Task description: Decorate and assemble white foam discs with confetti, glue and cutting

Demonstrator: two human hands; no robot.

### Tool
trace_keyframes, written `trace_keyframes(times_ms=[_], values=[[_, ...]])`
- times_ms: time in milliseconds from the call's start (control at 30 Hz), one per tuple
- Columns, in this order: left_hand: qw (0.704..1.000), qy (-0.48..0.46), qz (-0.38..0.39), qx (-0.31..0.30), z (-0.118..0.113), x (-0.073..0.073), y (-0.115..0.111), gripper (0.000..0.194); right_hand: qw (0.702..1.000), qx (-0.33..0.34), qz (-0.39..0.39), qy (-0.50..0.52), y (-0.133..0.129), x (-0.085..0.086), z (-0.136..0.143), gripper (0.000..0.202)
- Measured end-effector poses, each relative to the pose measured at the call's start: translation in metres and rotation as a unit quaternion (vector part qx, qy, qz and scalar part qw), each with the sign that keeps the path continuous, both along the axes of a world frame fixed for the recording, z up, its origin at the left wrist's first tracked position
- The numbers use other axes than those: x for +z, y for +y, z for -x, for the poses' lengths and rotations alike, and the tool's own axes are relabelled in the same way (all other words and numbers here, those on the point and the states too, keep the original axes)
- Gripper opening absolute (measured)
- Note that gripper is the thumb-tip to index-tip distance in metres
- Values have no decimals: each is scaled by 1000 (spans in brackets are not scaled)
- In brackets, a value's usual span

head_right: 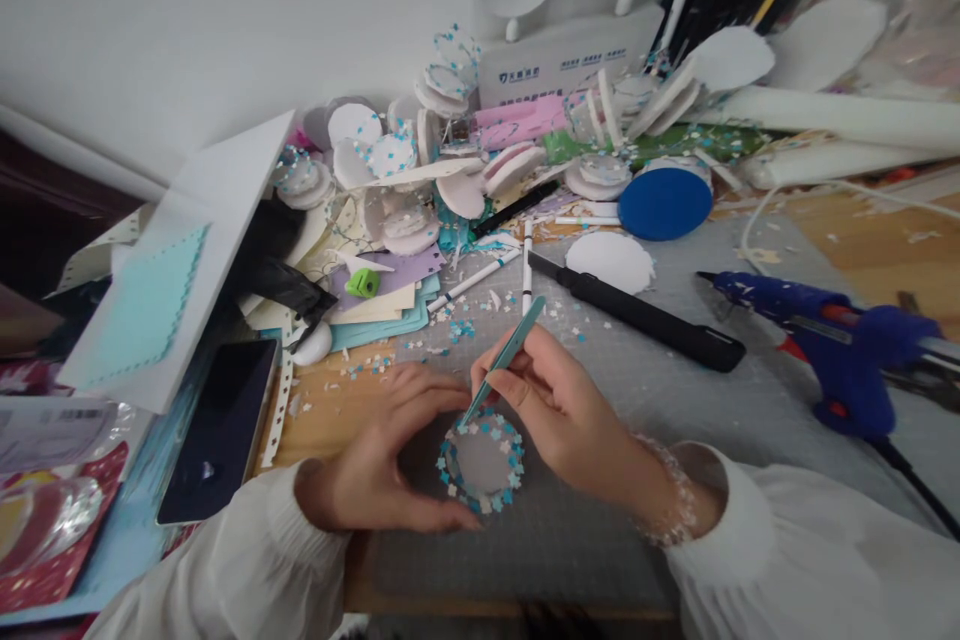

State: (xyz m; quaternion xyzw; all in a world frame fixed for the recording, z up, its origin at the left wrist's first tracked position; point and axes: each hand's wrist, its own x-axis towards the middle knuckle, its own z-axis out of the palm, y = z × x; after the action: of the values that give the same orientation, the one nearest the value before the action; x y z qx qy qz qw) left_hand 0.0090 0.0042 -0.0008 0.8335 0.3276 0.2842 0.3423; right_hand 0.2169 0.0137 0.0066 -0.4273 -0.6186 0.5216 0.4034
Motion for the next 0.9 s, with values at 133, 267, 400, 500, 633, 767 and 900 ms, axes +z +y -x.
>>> trace_keyframes(times_ms=[133, 267, 400, 500, 633, 767, 900], values=[[1000, -4, -8, 6, 0, 0, 0, 68, 1000, 4, 10, 10, 0, -3, -1, 13], [1000, 2, -10, 4, 0, 0, 0, 68, 1000, 6, 16, 18, -1, -6, 0, 11], [1000, 3, -12, 4, 0, 0, 0, 67, 1000, 8, 11, 15, -1, -6, 1, 9], [1000, 4, -12, 6, 0, 0, 0, 67, 1000, 5, 6, 14, -2, -6, 1, 8], [1000, 0, -14, 7, 0, -1, 0, 68, 1000, 5, 1, 9, -2, -6, 0, 9], [1000, -5, -18, 7, 0, -1, 0, 67, 1000, 10, -2, 6, -3, -6, 0, 8], [1000, -6, -22, 10, 0, -1, -1, 68, 1000, 5, -1, 20, -3, -5, 0, 9]])
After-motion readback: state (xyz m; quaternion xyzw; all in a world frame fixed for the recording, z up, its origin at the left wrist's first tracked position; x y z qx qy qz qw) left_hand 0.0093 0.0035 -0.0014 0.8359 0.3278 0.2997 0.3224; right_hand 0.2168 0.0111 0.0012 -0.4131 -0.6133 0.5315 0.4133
